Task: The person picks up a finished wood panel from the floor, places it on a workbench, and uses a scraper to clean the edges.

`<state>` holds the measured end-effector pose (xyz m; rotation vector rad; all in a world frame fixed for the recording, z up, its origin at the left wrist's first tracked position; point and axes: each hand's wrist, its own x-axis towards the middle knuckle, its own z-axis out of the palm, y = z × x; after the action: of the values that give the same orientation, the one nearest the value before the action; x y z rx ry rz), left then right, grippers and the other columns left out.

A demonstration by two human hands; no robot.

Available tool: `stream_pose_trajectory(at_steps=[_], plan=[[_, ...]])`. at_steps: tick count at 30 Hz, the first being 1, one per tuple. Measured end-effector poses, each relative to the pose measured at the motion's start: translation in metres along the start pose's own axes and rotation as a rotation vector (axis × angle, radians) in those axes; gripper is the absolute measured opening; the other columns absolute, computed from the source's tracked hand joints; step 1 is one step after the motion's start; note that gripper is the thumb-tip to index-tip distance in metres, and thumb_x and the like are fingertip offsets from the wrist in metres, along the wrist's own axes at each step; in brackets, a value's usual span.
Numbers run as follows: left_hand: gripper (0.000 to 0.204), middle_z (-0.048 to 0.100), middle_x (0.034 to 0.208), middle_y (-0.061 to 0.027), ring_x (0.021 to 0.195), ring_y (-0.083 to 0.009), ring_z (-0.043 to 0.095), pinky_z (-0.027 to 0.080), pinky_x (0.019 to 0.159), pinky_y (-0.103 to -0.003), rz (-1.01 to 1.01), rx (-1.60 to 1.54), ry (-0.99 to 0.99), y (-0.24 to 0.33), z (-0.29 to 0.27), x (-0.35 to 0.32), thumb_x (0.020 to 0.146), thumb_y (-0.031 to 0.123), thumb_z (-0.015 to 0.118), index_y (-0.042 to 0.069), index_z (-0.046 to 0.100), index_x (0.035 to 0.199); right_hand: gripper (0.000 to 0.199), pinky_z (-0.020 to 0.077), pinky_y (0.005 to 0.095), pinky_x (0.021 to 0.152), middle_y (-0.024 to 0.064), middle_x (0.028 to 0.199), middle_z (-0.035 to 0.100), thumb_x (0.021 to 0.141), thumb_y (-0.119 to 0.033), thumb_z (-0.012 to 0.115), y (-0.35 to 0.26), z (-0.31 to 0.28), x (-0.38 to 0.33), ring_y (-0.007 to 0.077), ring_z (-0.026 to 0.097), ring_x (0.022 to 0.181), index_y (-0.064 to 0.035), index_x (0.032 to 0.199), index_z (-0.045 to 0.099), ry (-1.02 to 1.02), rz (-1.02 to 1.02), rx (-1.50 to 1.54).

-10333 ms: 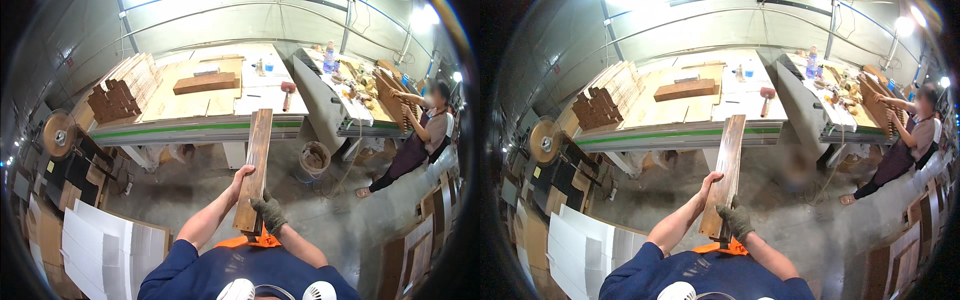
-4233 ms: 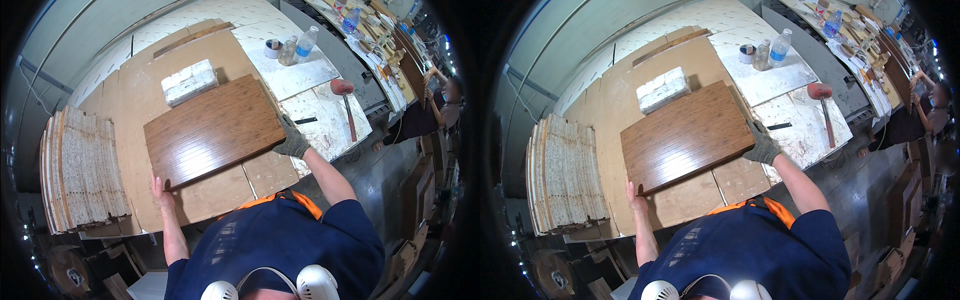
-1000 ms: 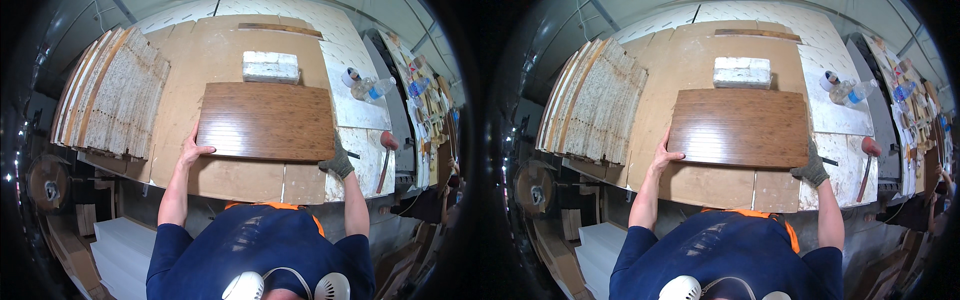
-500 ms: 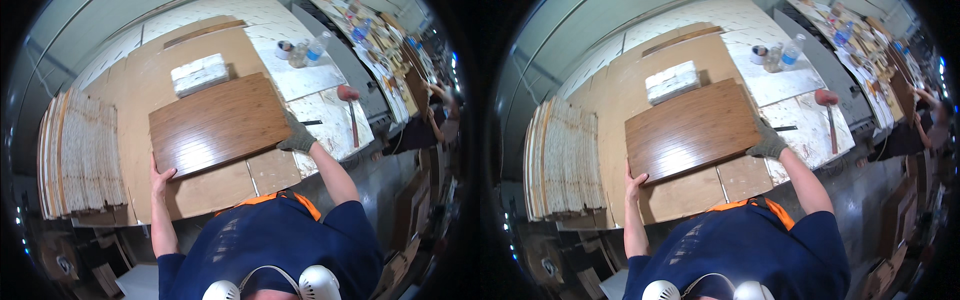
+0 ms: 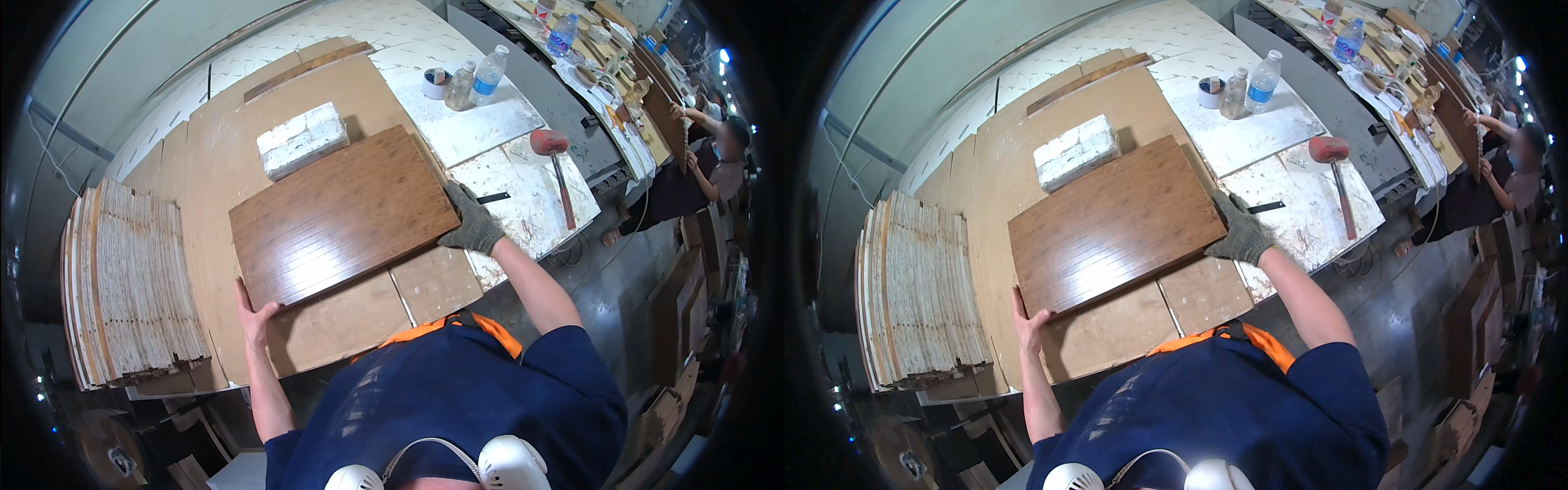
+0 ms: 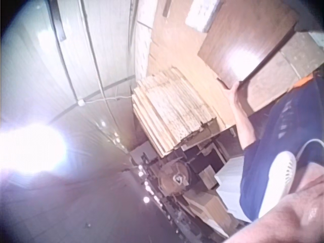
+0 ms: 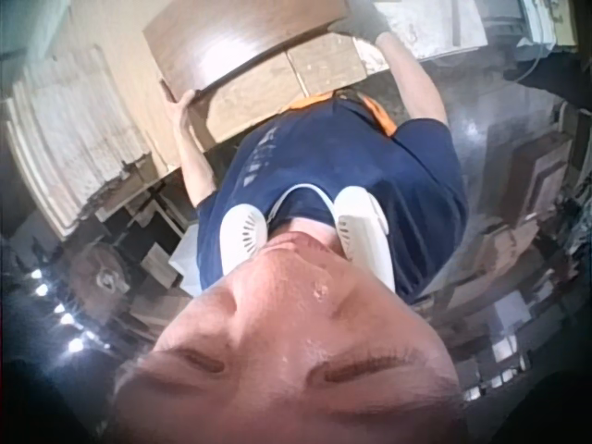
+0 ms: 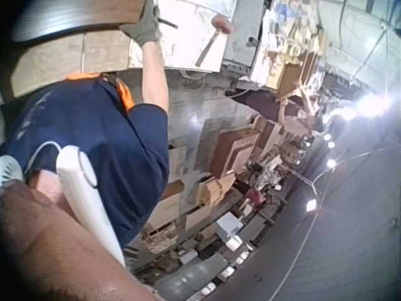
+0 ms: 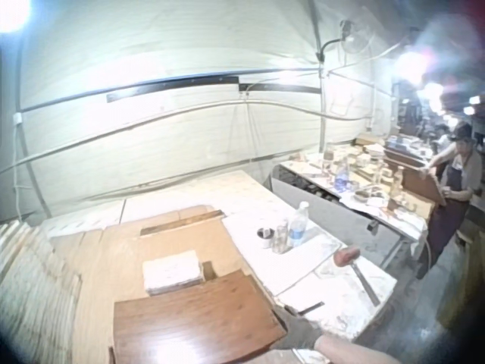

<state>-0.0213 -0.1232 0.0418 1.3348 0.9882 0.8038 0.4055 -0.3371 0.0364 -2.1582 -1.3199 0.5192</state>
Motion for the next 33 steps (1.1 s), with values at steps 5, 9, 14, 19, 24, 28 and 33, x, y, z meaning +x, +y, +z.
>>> stream_pose_trajectory(at_steps=[5,9,14,19,24,28,33], plan=[[0.110,0.042,0.134,-0.0134,0.121,-0.0235,0.043,0.040,0.099,-0.033,-0.063,0.310,0.110,-0.019,0.002,-0.011,0.050,-0.003,0.081,0.004,0.022,0.143,0.099,0.0301,0.0419,0.106,0.0241,0.141,0.030,0.054,-0.035,0.084,0.008,0.020,-0.010,0.0398,0.028,0.131,-0.0136,0.138,0.035,0.049,0.087,-0.144],[0.106,0.046,0.129,-0.0118,0.116,-0.0229,0.046,0.042,0.096,-0.033,-0.034,0.358,0.165,-0.038,-0.004,-0.009,0.050,-0.011,0.077,0.007,0.026,0.142,0.100,0.0264,0.0427,0.107,0.0257,0.142,0.027,0.056,-0.041,0.082,0.009,0.026,-0.010,0.0396,0.026,0.132,-0.0154,0.139,0.034,0.039,0.129,-0.178],[0.102,0.045,0.131,-0.0117,0.118,-0.0225,0.044,0.042,0.096,-0.033,0.072,0.346,0.210,-0.030,0.006,-0.013,0.053,-0.013,0.075,0.004,0.026,0.141,0.097,0.0226,0.0435,0.109,0.0242,0.144,0.024,0.061,-0.046,0.078,0.000,0.020,-0.017,0.0388,0.023,0.134,-0.0179,0.141,0.031,0.030,0.196,-0.288],[0.076,0.052,0.122,-0.0094,0.110,-0.0189,0.052,0.046,0.091,-0.031,0.157,0.044,0.248,-0.060,0.001,-0.023,0.065,-0.016,0.065,0.000,0.039,0.133,0.084,0.0257,0.0427,0.107,0.0226,0.143,0.028,0.064,-0.038,0.078,0.007,0.027,-0.027,0.0375,0.028,0.131,-0.0153,0.136,0.041,0.086,0.203,-0.179],[0.063,0.057,0.114,-0.0075,0.102,-0.0181,0.057,0.047,0.089,-0.030,0.172,0.051,0.282,-0.052,0.011,-0.029,0.069,-0.016,0.062,-0.001,0.046,0.128,0.078,0.0279,0.0416,0.107,0.0224,0.141,0.031,0.064,-0.032,0.079,0.015,0.040,-0.027,0.0360,0.030,0.130,-0.0132,0.132,0.046,0.153,0.178,-0.177],[0.065,0.057,0.114,-0.0076,0.102,-0.0176,0.057,0.048,0.088,-0.030,0.172,0.076,0.294,-0.047,0.012,-0.032,0.069,-0.016,0.062,0.000,0.044,0.129,0.078,0.0262,0.0416,0.107,0.0212,0.142,0.030,0.066,-0.035,0.077,0.010,0.041,-0.026,0.0362,0.029,0.130,-0.0135,0.133,0.044,0.139,0.184,-0.180],[0.077,0.046,0.130,-0.0136,0.116,-0.0232,0.048,0.040,0.098,-0.034,0.128,0.151,0.262,-0.045,0.010,-0.027,0.069,-0.008,0.068,0.000,0.032,0.137,0.085,0.0192,0.0460,0.109,0.0197,0.143,0.029,0.073,-0.045,0.067,-0.024,0.021,-0.033,0.0359,0.023,0.132,-0.0106,0.141,0.028,0.080,0.243,-0.438]])
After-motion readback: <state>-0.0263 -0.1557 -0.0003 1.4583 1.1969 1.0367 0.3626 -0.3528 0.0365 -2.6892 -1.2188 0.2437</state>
